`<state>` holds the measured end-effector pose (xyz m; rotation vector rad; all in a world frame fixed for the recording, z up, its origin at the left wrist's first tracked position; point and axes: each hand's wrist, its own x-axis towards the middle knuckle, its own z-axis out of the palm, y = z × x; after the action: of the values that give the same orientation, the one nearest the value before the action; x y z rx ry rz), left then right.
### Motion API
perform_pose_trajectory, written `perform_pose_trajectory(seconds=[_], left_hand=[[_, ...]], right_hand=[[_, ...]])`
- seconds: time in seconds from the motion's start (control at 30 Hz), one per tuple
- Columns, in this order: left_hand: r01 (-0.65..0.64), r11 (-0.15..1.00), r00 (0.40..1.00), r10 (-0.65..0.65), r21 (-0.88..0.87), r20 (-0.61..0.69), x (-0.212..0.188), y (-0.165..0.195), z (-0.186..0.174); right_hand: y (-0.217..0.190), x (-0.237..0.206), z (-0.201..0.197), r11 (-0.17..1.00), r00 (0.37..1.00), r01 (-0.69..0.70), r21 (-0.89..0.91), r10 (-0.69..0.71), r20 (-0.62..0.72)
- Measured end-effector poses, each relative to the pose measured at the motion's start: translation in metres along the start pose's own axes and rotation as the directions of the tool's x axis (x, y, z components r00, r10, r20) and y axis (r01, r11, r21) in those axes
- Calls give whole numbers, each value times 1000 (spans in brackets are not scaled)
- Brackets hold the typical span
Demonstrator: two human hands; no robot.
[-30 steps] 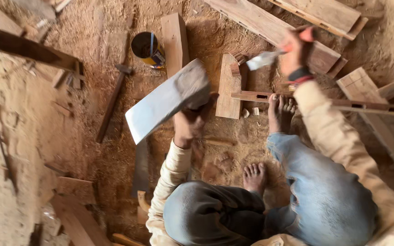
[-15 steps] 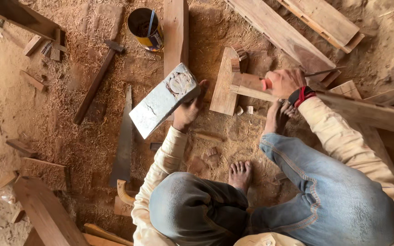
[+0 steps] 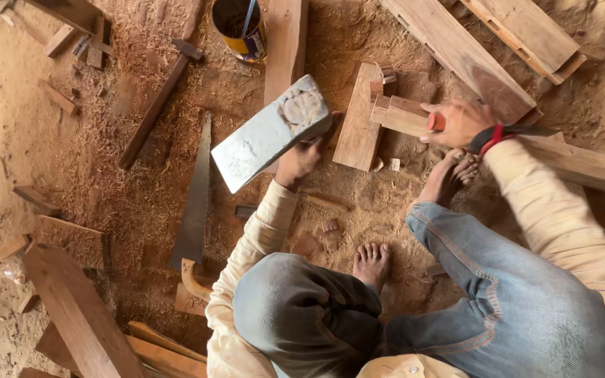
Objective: The person sits on the floor and uses a chisel and mallet to carve a rectangular wooden block. They repeatedly strike the chisel to remove wood chips and shape the block.
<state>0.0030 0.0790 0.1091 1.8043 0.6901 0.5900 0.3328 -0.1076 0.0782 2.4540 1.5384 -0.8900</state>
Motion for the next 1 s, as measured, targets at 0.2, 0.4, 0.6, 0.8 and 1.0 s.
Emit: perform_pose_trajectory(seconds=[0.2,0.4,0.6,0.8,1.0], left_hand=[[-47,976,996,29,211,86,-6,-1,1],[-239,935,968,211,262,134,-6,9,1],[-330,891,942,289,311,170,-1,0,3],[-470,719,881,421,512,217,-2,-9,3],[-328,905,943,297,272,149,-3,-6,2]], right_hand=[[8,22,-21,895,930,250,369,-328,167],[0,30,-14,872,904,204,445,-342,257],[-7,32,-8,863,910,175,474,-325,256],[-19,17,-21,829,978,200,522,-139,-153],[-47,6,-96,-168,540,795,582,-240,-807]])
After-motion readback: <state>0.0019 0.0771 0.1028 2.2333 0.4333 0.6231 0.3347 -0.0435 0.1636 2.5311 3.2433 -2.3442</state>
